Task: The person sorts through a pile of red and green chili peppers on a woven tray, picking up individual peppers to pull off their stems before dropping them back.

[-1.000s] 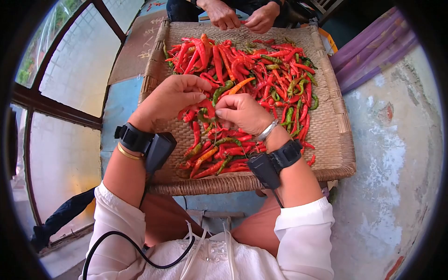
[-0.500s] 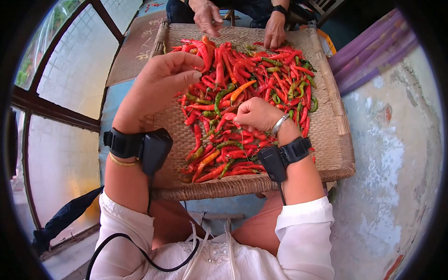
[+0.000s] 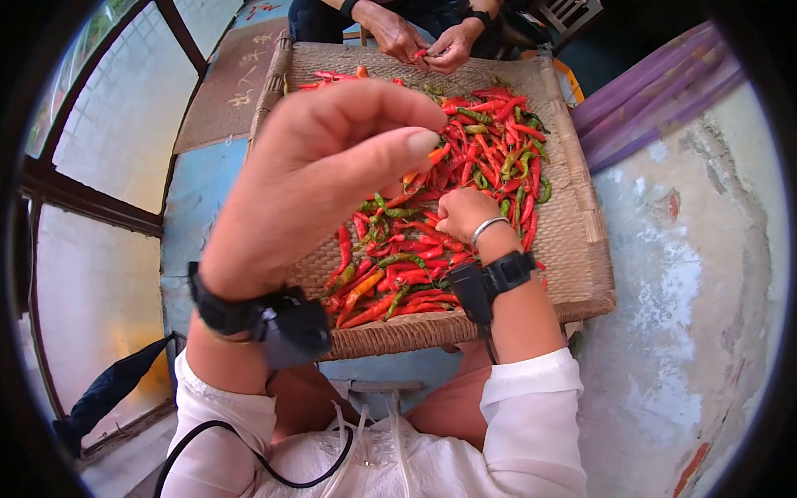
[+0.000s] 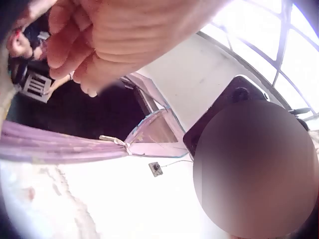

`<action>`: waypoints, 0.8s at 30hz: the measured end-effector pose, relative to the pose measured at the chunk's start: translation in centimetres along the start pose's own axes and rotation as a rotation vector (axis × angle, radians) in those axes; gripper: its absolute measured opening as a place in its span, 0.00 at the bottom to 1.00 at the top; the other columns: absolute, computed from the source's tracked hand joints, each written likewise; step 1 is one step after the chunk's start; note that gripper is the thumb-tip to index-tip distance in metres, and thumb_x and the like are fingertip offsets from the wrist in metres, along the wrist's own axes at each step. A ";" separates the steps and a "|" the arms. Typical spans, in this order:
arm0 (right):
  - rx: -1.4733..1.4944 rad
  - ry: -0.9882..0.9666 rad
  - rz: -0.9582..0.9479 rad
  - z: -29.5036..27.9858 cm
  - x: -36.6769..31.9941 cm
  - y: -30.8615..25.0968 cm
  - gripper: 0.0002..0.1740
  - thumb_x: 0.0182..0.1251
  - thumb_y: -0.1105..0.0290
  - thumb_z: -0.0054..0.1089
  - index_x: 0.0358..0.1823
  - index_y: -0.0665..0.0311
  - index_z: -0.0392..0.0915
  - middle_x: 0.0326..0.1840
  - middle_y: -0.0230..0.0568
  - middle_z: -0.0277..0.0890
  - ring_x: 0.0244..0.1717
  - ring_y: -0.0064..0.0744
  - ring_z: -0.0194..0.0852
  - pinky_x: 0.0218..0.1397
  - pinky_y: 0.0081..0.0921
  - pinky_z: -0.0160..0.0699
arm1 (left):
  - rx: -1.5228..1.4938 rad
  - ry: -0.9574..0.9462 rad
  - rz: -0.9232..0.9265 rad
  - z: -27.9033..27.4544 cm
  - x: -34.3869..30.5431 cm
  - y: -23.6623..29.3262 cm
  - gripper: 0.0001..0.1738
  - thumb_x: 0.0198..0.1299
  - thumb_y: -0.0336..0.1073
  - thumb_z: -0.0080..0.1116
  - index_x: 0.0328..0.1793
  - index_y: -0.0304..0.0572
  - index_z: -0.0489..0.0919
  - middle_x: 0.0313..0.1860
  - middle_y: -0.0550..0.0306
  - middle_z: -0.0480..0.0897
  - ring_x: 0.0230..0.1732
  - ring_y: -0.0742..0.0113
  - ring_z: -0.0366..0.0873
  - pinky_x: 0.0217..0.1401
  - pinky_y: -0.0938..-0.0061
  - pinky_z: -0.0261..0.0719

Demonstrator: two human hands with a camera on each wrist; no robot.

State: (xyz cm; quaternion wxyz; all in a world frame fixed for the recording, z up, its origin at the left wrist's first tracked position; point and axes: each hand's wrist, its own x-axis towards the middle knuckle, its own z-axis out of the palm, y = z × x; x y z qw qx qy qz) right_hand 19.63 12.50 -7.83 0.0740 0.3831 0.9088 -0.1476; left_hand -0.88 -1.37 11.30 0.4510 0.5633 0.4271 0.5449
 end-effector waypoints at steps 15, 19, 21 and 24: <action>0.406 -0.031 0.072 -7.9 -5.8 -4.0 0.09 0.50 0.66 0.58 0.27 0.64 0.77 0.23 0.41 0.76 0.26 0.35 0.75 0.32 0.29 0.72 | 0.477 -0.247 0.056 1.7 1.0 -13.8 0.15 0.49 0.29 0.59 0.45 0.34 0.77 0.34 0.52 0.80 0.36 0.68 0.77 0.39 0.74 0.74; 0.904 -0.140 0.094 -8.3 -6.9 -4.2 0.07 0.55 0.70 0.55 0.25 0.67 0.75 0.17 0.30 0.71 0.18 0.17 0.67 0.22 0.18 0.67 | 0.601 -0.471 -0.093 1.7 0.6 -12.5 0.13 0.48 0.31 0.58 0.42 0.38 0.78 0.29 0.48 0.79 0.29 0.62 0.77 0.34 0.71 0.74; 0.850 -0.138 0.104 -8.0 -6.6 -3.2 0.07 0.55 0.70 0.55 0.25 0.66 0.75 0.18 0.29 0.71 0.18 0.16 0.67 0.21 0.17 0.67 | 0.664 -0.456 -0.092 1.0 0.6 -12.7 0.11 0.48 0.33 0.57 0.38 0.39 0.79 0.28 0.46 0.79 0.30 0.56 0.77 0.35 0.68 0.73; 0.791 -0.060 0.127 -7.8 -5.7 -1.9 0.07 0.55 0.70 0.55 0.25 0.66 0.75 0.18 0.28 0.70 0.17 0.16 0.66 0.20 0.17 0.66 | 0.780 -0.322 -0.115 -0.3 0.9 -12.8 0.10 0.47 0.37 0.56 0.32 0.39 0.80 0.26 0.44 0.78 0.31 0.49 0.76 0.35 0.62 0.73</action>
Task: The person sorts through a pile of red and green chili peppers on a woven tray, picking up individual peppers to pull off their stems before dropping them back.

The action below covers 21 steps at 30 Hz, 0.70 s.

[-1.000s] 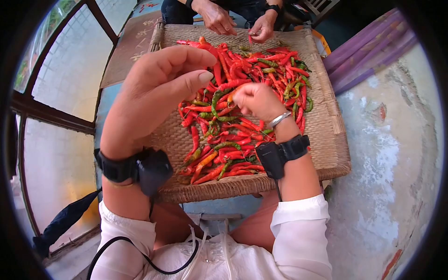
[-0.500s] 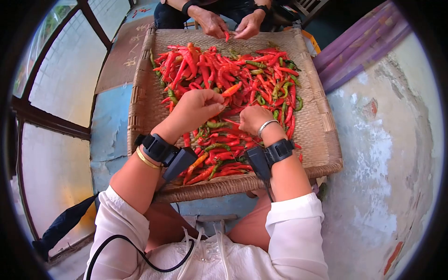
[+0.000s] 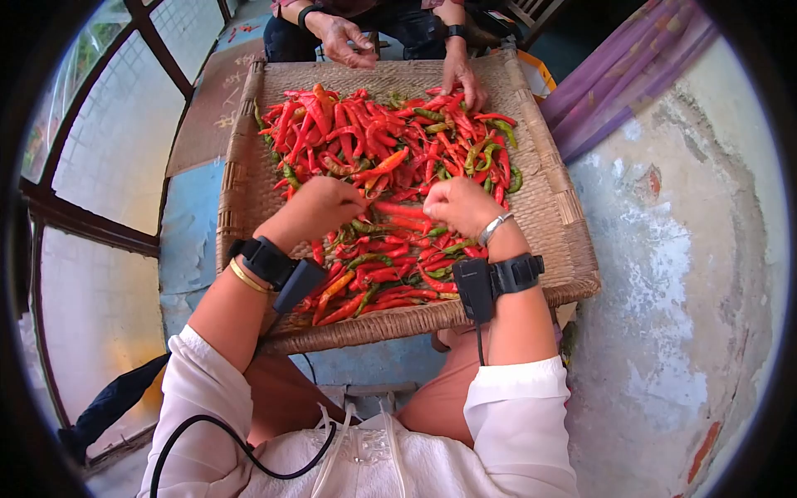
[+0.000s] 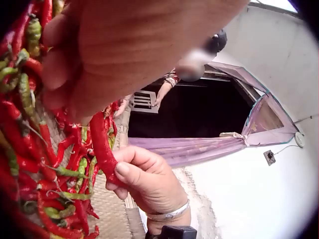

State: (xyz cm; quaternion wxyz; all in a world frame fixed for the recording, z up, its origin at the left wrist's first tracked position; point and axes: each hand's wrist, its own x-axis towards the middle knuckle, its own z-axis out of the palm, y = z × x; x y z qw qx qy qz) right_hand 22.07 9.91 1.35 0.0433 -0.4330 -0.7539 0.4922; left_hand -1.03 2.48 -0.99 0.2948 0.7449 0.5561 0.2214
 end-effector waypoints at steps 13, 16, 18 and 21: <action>-0.422 0.222 -0.035 -1.4 2.2 2.5 0.12 0.50 0.65 0.60 0.37 0.61 0.78 0.33 0.48 0.76 0.40 0.41 0.74 0.45 0.30 0.71 | 0.072 -0.016 -0.083 0.3 0.3 -0.7 0.10 0.49 0.36 0.56 0.33 0.36 0.78 0.26 0.46 0.78 0.29 0.53 0.77 0.31 0.66 0.73; -0.637 0.403 0.092 -2.5 2.0 4.0 0.18 0.49 0.64 0.62 0.43 0.61 0.76 0.41 0.47 0.74 0.45 0.45 0.71 0.50 0.35 0.69 | 0.050 -0.036 -0.056 0.3 0.3 -0.3 0.10 0.49 0.37 0.56 0.33 0.39 0.79 0.27 0.47 0.79 0.31 0.52 0.77 0.34 0.65 0.73; -0.661 0.500 0.055 -2.7 2.7 5.8 0.21 0.48 0.64 0.62 0.46 0.60 0.74 0.47 0.48 0.70 0.49 0.46 0.68 0.52 0.35 0.67 | 0.035 -0.044 -0.065 0.4 0.3 0.0 0.10 0.48 0.38 0.55 0.32 0.41 0.80 0.27 0.48 0.79 0.32 0.51 0.77 0.37 0.63 0.73; -0.648 0.550 0.064 -2.9 4.0 7.3 0.32 0.48 0.62 0.63 0.57 0.55 0.66 0.58 0.49 0.60 0.58 0.51 0.58 0.58 0.38 0.62 | 0.032 -0.047 -0.083 0.3 0.2 0.2 0.09 0.48 0.38 0.55 0.32 0.41 0.79 0.27 0.48 0.79 0.33 0.51 0.77 0.37 0.63 0.74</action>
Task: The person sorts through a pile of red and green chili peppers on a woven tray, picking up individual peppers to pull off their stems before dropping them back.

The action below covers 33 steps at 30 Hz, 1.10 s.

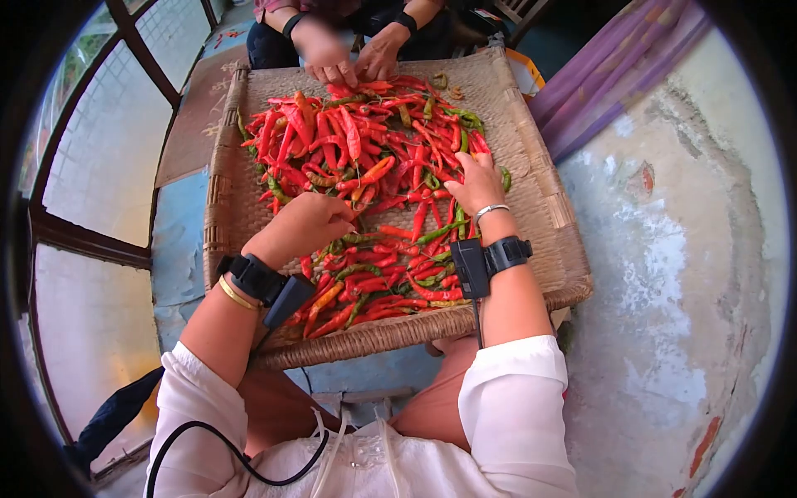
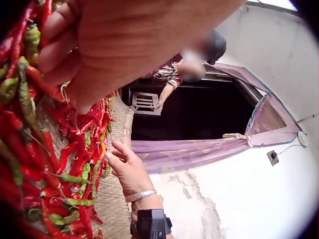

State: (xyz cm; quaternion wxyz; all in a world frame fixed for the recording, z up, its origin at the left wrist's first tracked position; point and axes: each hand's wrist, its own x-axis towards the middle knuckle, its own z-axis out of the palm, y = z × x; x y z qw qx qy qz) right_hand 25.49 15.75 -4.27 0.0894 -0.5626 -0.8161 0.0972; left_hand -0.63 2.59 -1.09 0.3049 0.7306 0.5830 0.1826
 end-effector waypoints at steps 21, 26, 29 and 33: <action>0.196 -0.250 0.103 2.4 2.0 -1.4 0.14 0.46 0.60 0.60 0.33 0.59 0.77 0.38 0.46 0.76 0.42 0.43 0.74 0.45 0.36 0.72 | 0.176 -0.067 0.112 0.7 0.1 -0.7 0.12 0.51 0.42 0.54 0.36 0.44 0.78 0.27 0.48 0.78 0.31 0.49 0.76 0.33 0.60 0.73; -0.038 0.080 0.044 1.0 1.1 -5.1 0.18 0.47 0.59 0.62 0.39 0.59 0.75 0.44 0.46 0.70 0.47 0.47 0.68 0.48 0.41 0.70 | 0.155 -0.091 0.096 -0.1 -0.2 0.2 0.13 0.51 0.42 0.54 0.39 0.44 0.78 0.28 0.46 0.78 0.32 0.48 0.76 0.35 0.60 0.73; 0.004 0.080 -0.153 2.1 0.6 -6.9 0.29 0.47 0.63 0.64 0.53 0.57 0.65 0.52 0.44 0.61 0.55 0.48 0.58 0.55 0.39 0.66 | 0.126 -0.078 0.102 0.3 -0.3 -0.2 0.13 0.50 0.41 0.54 0.39 0.43 0.77 0.28 0.46 0.78 0.32 0.49 0.76 0.36 0.60 0.73; -0.004 0.002 -0.184 2.9 0.8 -6.7 0.31 0.48 0.66 0.64 0.56 0.56 0.64 0.54 0.44 0.59 0.55 0.47 0.57 0.58 0.38 0.62 | 0.103 -0.061 0.132 0.5 -0.5 -0.4 0.13 0.51 0.41 0.54 0.38 0.42 0.77 0.27 0.46 0.78 0.32 0.49 0.76 0.35 0.60 0.72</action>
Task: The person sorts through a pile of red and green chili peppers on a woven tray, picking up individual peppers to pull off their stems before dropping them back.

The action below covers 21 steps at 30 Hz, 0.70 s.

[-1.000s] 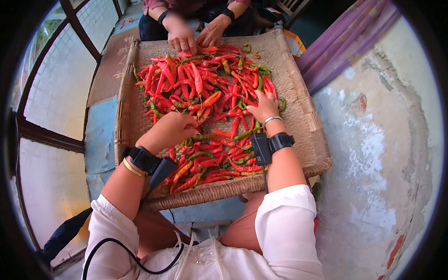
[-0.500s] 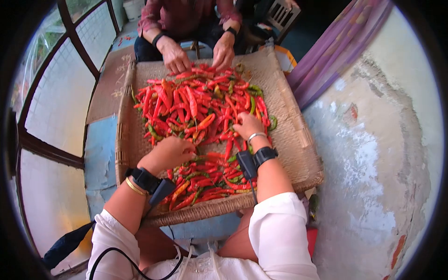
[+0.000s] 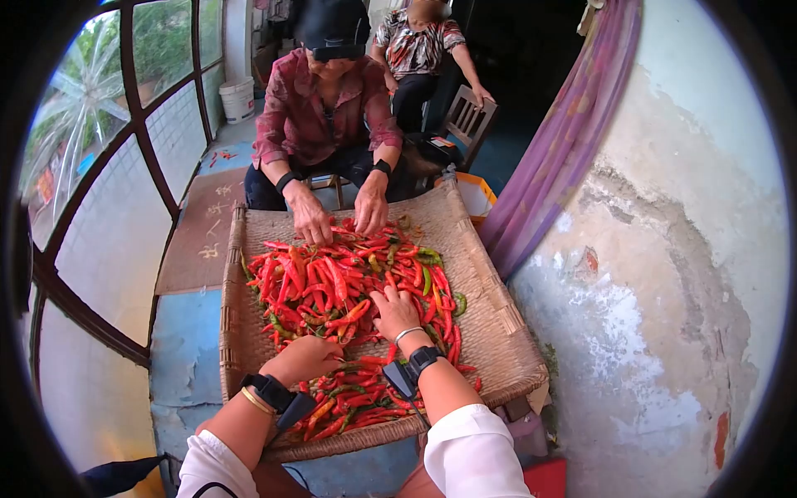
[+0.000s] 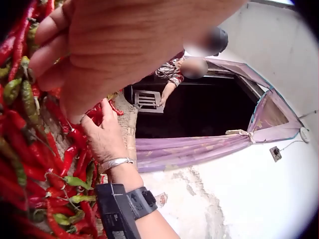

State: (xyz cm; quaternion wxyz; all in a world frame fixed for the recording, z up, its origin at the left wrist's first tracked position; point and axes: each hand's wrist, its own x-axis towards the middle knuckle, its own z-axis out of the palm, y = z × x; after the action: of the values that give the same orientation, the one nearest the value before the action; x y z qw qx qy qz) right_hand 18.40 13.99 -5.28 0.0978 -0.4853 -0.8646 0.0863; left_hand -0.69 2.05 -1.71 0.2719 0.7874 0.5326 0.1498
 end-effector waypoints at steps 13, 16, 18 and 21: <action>0.029 0.073 0.090 1.1 0.7 0.0 0.15 0.45 0.66 0.61 0.36 0.60 0.74 0.42 0.44 0.64 0.43 0.46 0.67 0.44 0.38 0.70 | 0.047 0.025 -0.080 -0.1 0.2 0.2 0.13 0.50 0.41 0.55 0.38 0.42 0.78 0.26 0.47 0.78 0.31 0.50 0.76 0.34 0.61 0.73; 0.035 0.134 0.042 0.3 0.3 -0.3 0.13 0.44 0.65 0.60 0.31 0.62 0.75 0.38 0.45 0.66 0.38 0.45 0.69 0.40 0.38 0.71 | 0.063 0.052 -0.121 -0.7 0.3 0.4 0.13 0.50 0.41 0.55 0.38 0.42 0.77 0.26 0.48 0.79 0.31 0.50 0.77 0.34 0.61 0.73; 0.021 0.186 -0.017 -0.4 0.1 -0.5 0.13 0.44 0.64 0.60 0.29 0.64 0.75 0.36 0.45 0.67 0.35 0.44 0.70 0.38 0.38 0.71 | 0.040 0.096 -0.112 -0.8 0.3 0.3 0.13 0.50 0.41 0.55 0.38 0.42 0.77 0.26 0.48 0.79 0.31 0.50 0.77 0.34 0.61 0.73; 0.223 0.034 0.076 -2.7 -0.3 -1.6 0.15 0.47 0.60 0.59 0.30 0.64 0.77 0.37 0.47 0.73 0.37 0.44 0.73 0.40 0.38 0.72 | -0.042 0.171 -0.099 -1.1 0.4 0.8 0.12 0.50 0.41 0.55 0.38 0.42 0.77 0.27 0.48 0.79 0.32 0.51 0.77 0.34 0.61 0.73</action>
State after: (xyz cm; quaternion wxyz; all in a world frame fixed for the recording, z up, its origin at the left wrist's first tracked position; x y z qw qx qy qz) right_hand 17.93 13.08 -2.27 0.1623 -0.5051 -0.8289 0.1775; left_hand -0.51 2.53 -0.42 0.2490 0.7387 0.5888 0.2138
